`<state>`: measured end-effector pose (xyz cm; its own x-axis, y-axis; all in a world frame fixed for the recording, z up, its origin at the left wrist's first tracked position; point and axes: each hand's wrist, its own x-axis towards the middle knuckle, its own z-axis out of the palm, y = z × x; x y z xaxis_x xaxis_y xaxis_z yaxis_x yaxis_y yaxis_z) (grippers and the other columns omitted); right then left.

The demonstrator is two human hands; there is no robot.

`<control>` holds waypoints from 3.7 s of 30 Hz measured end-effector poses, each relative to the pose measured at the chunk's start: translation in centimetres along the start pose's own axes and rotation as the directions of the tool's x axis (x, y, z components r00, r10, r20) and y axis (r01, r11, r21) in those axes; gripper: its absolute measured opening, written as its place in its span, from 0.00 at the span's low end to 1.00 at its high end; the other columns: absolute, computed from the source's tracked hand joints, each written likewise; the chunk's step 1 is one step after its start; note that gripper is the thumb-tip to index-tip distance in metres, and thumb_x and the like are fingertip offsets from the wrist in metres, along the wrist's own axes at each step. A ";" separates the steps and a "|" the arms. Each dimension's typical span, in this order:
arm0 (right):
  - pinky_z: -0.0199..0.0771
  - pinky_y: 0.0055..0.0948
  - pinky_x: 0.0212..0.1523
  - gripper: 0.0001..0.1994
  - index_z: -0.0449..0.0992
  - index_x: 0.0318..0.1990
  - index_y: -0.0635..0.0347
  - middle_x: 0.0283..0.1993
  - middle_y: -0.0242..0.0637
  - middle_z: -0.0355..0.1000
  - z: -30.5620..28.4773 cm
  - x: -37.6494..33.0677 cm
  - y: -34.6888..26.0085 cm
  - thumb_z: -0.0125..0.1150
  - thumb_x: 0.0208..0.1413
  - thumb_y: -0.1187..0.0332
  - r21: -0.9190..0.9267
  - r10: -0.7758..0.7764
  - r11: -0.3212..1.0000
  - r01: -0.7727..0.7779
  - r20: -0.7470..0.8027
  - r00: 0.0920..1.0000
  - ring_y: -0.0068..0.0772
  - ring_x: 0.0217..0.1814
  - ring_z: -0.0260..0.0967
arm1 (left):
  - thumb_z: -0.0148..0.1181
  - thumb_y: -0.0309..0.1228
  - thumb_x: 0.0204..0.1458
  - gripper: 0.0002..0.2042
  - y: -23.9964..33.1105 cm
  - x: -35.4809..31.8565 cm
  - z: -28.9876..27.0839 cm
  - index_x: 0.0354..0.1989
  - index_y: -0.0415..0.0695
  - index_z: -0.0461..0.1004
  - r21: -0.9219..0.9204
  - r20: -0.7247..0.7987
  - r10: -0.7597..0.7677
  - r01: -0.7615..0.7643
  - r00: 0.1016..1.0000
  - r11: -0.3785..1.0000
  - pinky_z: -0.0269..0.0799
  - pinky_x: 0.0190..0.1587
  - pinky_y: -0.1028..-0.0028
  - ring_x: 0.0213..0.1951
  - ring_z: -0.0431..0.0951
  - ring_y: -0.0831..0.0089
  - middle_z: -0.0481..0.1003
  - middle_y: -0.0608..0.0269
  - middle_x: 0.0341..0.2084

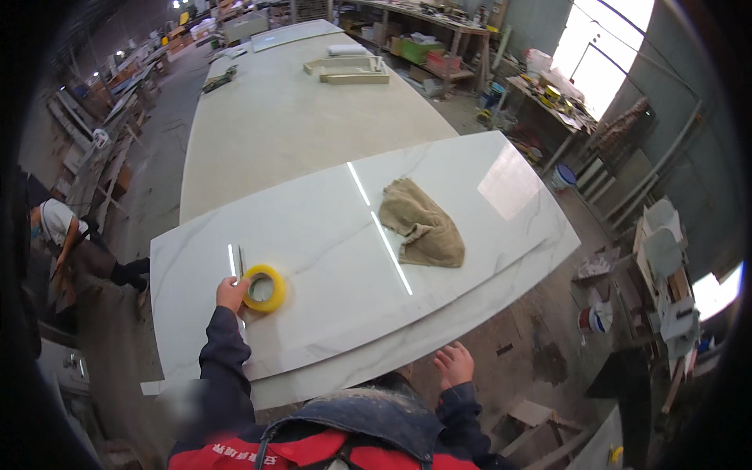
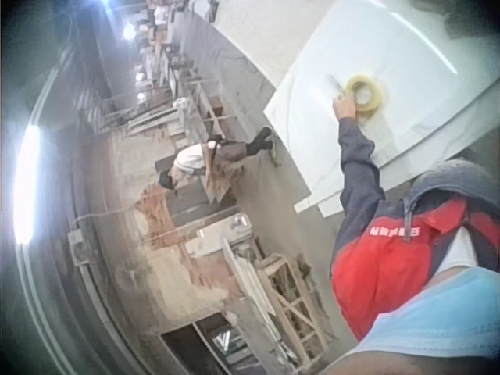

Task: The person applies yellow tape to the edges of large white marble-patterned tiles, cuts the tape with a utility knife, and wipes the tile surface with a cloth. The person repeats this process on multiple tiles, aligning and smoothing the tape along the edges.

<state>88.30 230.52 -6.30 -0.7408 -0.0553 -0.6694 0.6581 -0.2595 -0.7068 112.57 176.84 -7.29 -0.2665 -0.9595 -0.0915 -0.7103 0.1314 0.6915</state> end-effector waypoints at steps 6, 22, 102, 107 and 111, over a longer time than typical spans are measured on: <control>0.78 0.40 0.44 0.13 0.73 0.53 0.58 0.45 0.38 0.72 -1.6 4.0 -0.3 0.55 0.64 0.65 0.004 0.058 0.998 -0.058 0.052 0.997 0.41 0.45 0.72 | 0.65 0.44 0.52 0.30 -6.5 0.2 -8.5 0.56 0.32 0.74 0.242 -0.267 -0.156 0.222 0.951 0.945 0.72 0.58 0.57 0.53 0.77 0.50 0.76 0.41 0.51; 0.72 0.55 0.60 0.13 0.77 0.45 0.60 0.49 0.43 0.76 -7.1 15.2 -6.2 0.55 0.63 0.61 -0.029 0.325 0.944 -0.330 0.266 0.907 0.47 0.52 0.71 | 0.64 0.36 0.54 0.21 -11.5 -30.3 -2.6 0.53 0.37 0.71 -0.981 0.069 -0.890 0.195 0.450 0.023 0.73 0.54 0.49 0.51 0.78 0.51 0.76 0.46 0.47; 0.57 0.26 0.20 0.07 0.71 0.45 0.67 0.29 0.38 0.67 2.0 16.3 -12.9 0.52 0.65 0.71 -0.499 0.124 0.850 0.169 0.502 0.856 0.25 0.22 0.58 | 0.59 0.31 0.60 0.21 -4.8 -33.8 -10.2 0.60 0.38 0.70 -0.947 -0.196 -0.698 0.051 0.689 0.317 0.79 0.38 0.65 0.40 0.79 0.62 0.75 0.57 0.45; 0.68 0.23 0.25 0.21 0.69 0.59 0.76 0.37 0.41 0.72 7.2 11.4 -10.3 0.59 0.62 0.73 -0.486 -0.139 0.777 0.401 0.488 0.862 0.25 0.30 0.68 | 0.64 0.30 0.56 0.21 -10.6 -29.6 -15.9 0.58 0.39 0.72 -0.717 -0.369 -0.588 0.182 0.720 0.673 0.77 0.42 0.68 0.41 0.78 0.66 0.76 0.58 0.46; 0.77 0.33 0.52 0.21 0.75 0.58 0.66 0.52 0.44 0.78 11.1 7.8 -6.4 0.67 0.56 0.72 -0.581 -0.330 0.145 0.801 0.734 0.593 0.33 0.52 0.76 | 0.70 0.29 0.47 0.28 -7.7 -23.5 -14.7 0.60 0.43 0.72 -0.009 -0.270 -0.008 0.006 0.963 1.000 0.74 0.52 0.62 0.50 0.76 0.56 0.74 0.51 0.53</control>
<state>76.86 221.05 -4.47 -0.7554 -0.6552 0.0044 -0.4196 0.4786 -0.7713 133.87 194.69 0.00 -0.0746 -0.9922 0.1001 -0.7063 0.1235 0.6971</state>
